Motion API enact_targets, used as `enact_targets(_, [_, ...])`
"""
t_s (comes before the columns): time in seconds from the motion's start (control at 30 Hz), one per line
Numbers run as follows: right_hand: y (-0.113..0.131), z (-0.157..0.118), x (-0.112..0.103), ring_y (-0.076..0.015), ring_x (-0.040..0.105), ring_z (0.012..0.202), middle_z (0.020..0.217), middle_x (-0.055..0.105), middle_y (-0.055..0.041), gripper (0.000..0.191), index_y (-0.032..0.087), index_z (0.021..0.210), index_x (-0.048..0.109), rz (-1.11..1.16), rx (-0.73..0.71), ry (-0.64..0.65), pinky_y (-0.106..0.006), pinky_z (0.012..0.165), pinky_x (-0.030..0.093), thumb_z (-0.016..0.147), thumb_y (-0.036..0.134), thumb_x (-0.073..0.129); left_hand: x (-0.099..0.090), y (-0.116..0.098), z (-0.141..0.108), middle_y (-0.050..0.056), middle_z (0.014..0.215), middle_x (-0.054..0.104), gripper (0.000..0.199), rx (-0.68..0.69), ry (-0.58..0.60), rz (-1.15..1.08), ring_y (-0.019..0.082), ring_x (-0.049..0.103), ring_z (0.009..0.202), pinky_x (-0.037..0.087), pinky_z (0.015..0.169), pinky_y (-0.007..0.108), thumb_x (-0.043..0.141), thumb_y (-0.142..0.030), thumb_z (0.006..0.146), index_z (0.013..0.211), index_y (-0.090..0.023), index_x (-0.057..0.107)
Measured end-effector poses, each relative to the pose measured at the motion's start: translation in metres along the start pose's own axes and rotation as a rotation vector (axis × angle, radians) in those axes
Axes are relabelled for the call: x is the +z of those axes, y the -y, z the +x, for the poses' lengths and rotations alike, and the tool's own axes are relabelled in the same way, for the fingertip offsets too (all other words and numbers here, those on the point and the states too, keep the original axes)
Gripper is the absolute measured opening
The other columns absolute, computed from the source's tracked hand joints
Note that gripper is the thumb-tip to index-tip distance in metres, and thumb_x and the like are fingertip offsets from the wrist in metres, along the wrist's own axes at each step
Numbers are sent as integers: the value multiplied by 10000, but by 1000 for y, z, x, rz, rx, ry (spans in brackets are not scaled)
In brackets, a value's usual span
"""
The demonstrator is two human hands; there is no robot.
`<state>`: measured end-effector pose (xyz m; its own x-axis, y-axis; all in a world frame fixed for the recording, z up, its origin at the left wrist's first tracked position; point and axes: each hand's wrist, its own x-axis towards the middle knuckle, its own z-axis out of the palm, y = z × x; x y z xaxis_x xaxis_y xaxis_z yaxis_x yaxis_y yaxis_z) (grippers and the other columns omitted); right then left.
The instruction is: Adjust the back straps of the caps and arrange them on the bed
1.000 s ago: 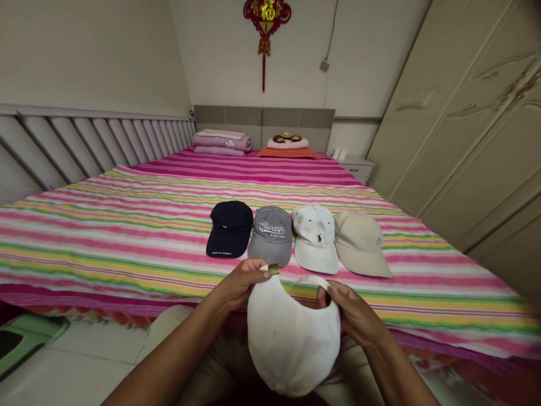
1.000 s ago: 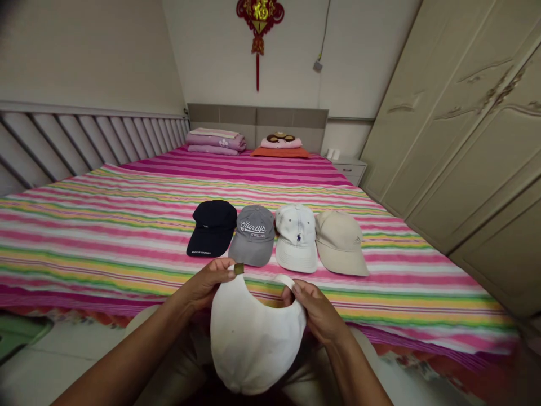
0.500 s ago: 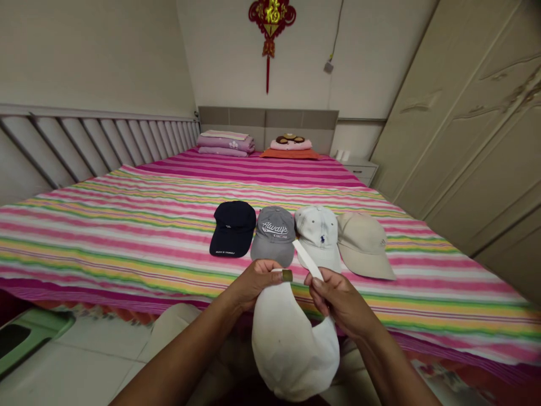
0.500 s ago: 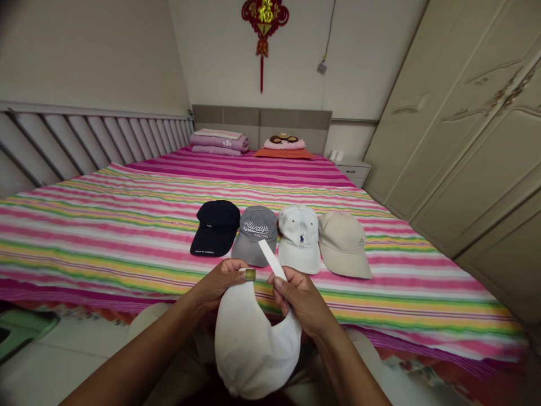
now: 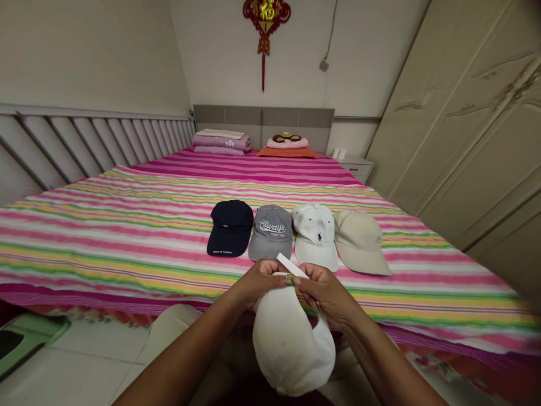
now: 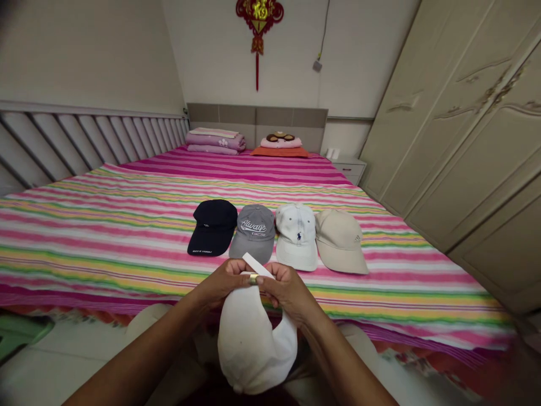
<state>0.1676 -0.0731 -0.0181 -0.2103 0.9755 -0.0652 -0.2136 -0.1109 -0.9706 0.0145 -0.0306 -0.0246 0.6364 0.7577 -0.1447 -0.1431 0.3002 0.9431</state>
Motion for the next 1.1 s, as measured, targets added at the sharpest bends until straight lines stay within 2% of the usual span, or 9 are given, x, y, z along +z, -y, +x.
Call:
enact_targets(0.13, [-1, 1, 0, -29, 221, 334, 374, 382, 92, 214, 155, 648, 470, 94, 11, 0, -179, 366, 146, 684, 307, 615, 0, 4, -1, 34, 773, 610, 352, 239, 22, 38, 129, 554, 650, 412, 585, 224, 723, -277, 563, 853, -159, 561])
enact_targets(0.23, [-1, 1, 2, -32, 225, 333, 363, 379, 92, 201, 158, 652, 466, 132, 11, -17, -177, 360, 137, 679, 291, 615, 2, 8, -2, 25, 773, 603, 278, 399, -98, 220, 146, 545, 728, 405, 669, 238, 713, -234, 572, 807, -165, 582])
enact_targets(0.3, [-2, 1, 3, -29, 225, 332, 377, 396, 88, 197, 157, 658, 470, 123, 6, -30, -175, 352, 121, 673, 284, 619, 4, 9, -3, 28, 761, 608, 220, 458, -191, 347, 158, 544, 746, 399, 696, 249, 695, -226, 592, 781, -164, 601])
enact_targets(0.4, [-3, 1, 6, -26, 220, 332, 388, 404, 87, 207, 157, 647, 464, 104, 0, -40, -173, 349, 111, 674, 290, 620, 7, 10, -6, 37, 758, 613, 186, 501, -260, 437, 165, 545, 752, 397, 714, 260, 679, -219, 610, 775, -162, 615])
enact_targets(0.5, [-5, 0, 7, -25, 212, 335, 378, 397, 87, 230, 156, 631, 460, 88, -1, -30, -174, 353, 108, 679, 306, 626, 8, 12, -8, 40, 758, 622, 197, 461, -254, 310, 162, 554, 747, 405, 699, 259, 695, -205, 589, 762, -159, 614])
enact_targets(0.67, [-2, -1, 8, -29, 217, 323, 367, 379, 87, 289, 159, 626, 479, 113, -20, -57, -180, 356, 126, 723, 412, 581, 5, 18, -6, 12, 632, 625, 265, 224, -161, -223, 94, 529, 505, 400, 508, 210, 729, -235, 551, 762, -148, 595])
enact_targets(0.77, [3, -2, 6, -36, 273, 331, 371, 428, 66, 255, 149, 657, 525, 113, -21, -126, -174, 363, 159, 706, 388, 600, 2, 22, -3, 34, 626, 638, 289, 184, -122, -441, 104, 559, 519, 408, 479, 190, 735, -249, 547, 771, -131, 596])
enact_targets(0.97, [9, -5, 5, -42, 277, 323, 362, 410, 67, 256, 164, 561, 463, 99, 17, -171, -181, 360, 179, 684, 347, 594, 1, 27, 1, 41, 655, 656, 279, 225, -146, -566, 134, 622, 621, 476, 604, 221, 742, -220, 551, 770, -120, 601])
enact_targets(1.1, [9, -4, 5, -34, 291, 320, 370, 429, 65, 258, 164, 544, 440, 43, 7, -184, -177, 365, 179, 695, 326, 573, 3, 26, 0, 32, 620, 654, 261, 202, -143, -580, 119, 612, 568, 469, 536, 194, 733, -212, 562, 769, -130, 596])
